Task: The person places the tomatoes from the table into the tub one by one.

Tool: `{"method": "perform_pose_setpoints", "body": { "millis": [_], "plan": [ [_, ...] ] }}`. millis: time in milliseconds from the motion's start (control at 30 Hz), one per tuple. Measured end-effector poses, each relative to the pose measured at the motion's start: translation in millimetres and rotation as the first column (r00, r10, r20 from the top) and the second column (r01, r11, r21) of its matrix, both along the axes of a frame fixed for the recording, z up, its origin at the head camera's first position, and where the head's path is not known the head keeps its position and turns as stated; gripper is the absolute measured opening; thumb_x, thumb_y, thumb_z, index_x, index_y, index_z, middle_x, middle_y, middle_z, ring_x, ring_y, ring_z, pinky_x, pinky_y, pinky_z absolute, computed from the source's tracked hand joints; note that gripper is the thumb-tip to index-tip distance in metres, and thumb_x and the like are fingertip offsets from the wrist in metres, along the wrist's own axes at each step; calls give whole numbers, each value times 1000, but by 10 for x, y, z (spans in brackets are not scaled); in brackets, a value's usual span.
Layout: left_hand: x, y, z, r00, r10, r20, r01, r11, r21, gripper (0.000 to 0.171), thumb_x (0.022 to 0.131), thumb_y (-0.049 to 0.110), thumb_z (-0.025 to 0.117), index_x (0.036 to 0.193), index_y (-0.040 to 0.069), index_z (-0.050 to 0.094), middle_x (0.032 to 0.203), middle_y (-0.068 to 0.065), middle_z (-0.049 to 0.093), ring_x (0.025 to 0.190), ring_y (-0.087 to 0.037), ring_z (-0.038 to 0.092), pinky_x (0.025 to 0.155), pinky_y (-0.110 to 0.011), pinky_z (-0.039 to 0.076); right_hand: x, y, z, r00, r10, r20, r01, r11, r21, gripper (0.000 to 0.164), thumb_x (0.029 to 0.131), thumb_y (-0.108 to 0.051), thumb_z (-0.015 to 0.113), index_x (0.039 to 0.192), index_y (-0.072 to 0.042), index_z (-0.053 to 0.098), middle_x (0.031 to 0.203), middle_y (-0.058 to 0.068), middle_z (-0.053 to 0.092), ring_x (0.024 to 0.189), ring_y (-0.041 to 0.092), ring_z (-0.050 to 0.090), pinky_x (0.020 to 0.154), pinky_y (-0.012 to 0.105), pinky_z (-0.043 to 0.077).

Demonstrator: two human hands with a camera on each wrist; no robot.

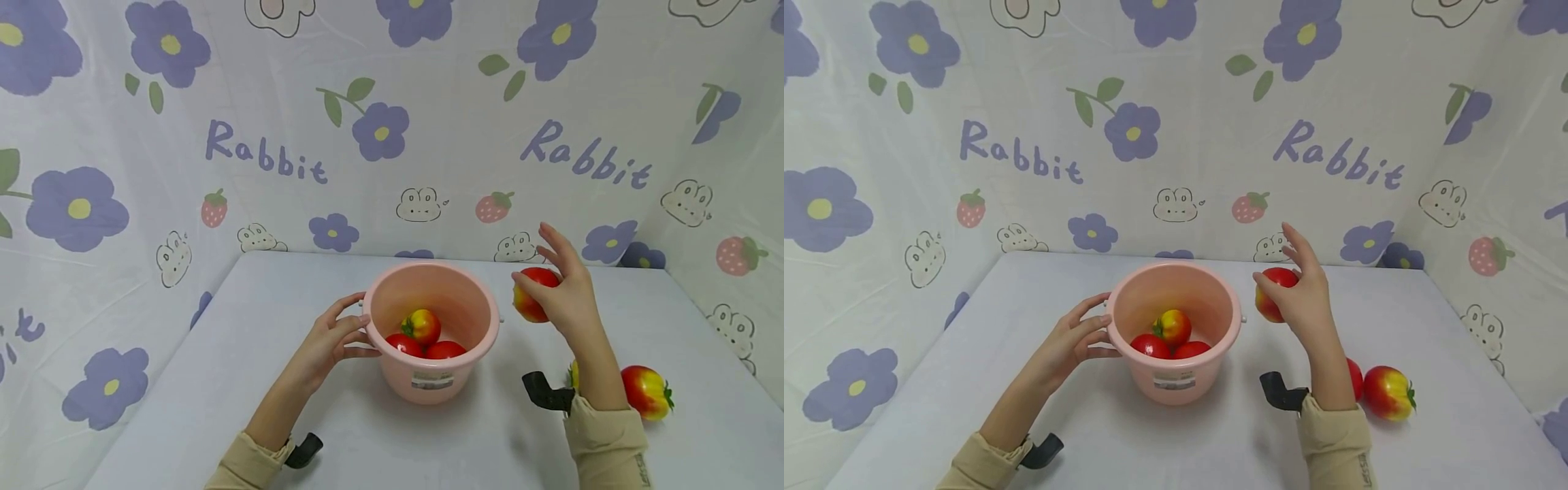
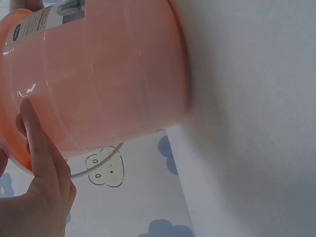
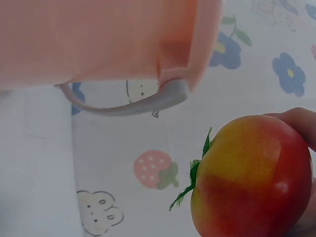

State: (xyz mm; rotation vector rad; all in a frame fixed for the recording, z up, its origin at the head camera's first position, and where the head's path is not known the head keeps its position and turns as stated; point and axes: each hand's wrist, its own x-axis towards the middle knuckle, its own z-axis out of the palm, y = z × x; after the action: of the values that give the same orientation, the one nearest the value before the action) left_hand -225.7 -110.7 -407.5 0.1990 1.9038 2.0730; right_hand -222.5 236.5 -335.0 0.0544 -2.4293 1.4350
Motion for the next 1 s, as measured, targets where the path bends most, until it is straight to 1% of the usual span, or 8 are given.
{"method": "perform_pose_setpoints", "body": {
  "millis": [233, 300, 367, 600, 800, 1000],
  "plan": [
    [4, 3, -8, 1000, -1, -7, 1, 1000, -16, 52, 95, 31, 60, 143, 29, 41, 123, -17, 66, 93, -22, 73, 87, -45, 59, -21, -90, 119, 999, 14, -32, -15, 1000, -12, 87, 86, -17, 73, 154, -37, 21, 162, -3, 27, 146, 33, 34, 103, 59, 45],
    [4, 3, -9, 1000, -1, -5, 1, 1000, -13, 52, 95, 31, 60, 143, 29, 41, 122, -16, 67, 93, -22, 73, 87, -45, 59, -25, -116, 155, 999, 17, -44, -18, 1000, -5, 87, 86, -18, 73, 154, -38, 22, 162, -3, 27, 145, 32, 35, 103, 58, 45],
    [2, 3, -9, 1000, 0, -1, 0, 1000, -5, 50, 95, 31, 60, 142, 30, 42, 123, -18, 65, 93, -22, 73, 87, -45, 59, -31, -147, 197, 998, 22, -55, -22, 1000, 1, 87, 86, -19, 73, 153, -38, 22, 161, -4, 28, 145, 31, 35, 103, 58, 46],
    [-2, 0, 10, 1000, -6, -6, 6, 1000, 1, 50, 95, 31, 60, 142, 30, 42, 121, -17, 67, 94, -23, 73, 87, -44, 59, -59, -278, 348, 994, 52, -99, -52, 999, 3, 86, 85, -18, 74, 152, -40, 25, 160, -6, 30, 144, 29, 37, 103, 56, 47],
    [2, 2, -4, 1000, 0, -5, 0, 1000, -6, 51, 95, 31, 60, 143, 30, 41, 130, -25, 60, 93, -22, 73, 87, -44, 59, -87, -440, 451, 989, 92, -114, -93, 996, -6, 85, 85, -14, 74, 152, -39, 27, 160, -7, 31, 144, 29, 39, 103, 54, 47],
    [0, 0, -9, 1000, 1, 2, -1, 1000, -6, 50, 95, 32, 61, 141, 32, 42, 133, -26, 57, 94, -22, 73, 87, -44, 59, -107, -578, 528, 984, 133, -119, -137, 990, -27, 85, 85, -13, 74, 152, -37, 28, 159, -6, 32, 143, 28, 39, 103, 54, 47]
  ]
}}
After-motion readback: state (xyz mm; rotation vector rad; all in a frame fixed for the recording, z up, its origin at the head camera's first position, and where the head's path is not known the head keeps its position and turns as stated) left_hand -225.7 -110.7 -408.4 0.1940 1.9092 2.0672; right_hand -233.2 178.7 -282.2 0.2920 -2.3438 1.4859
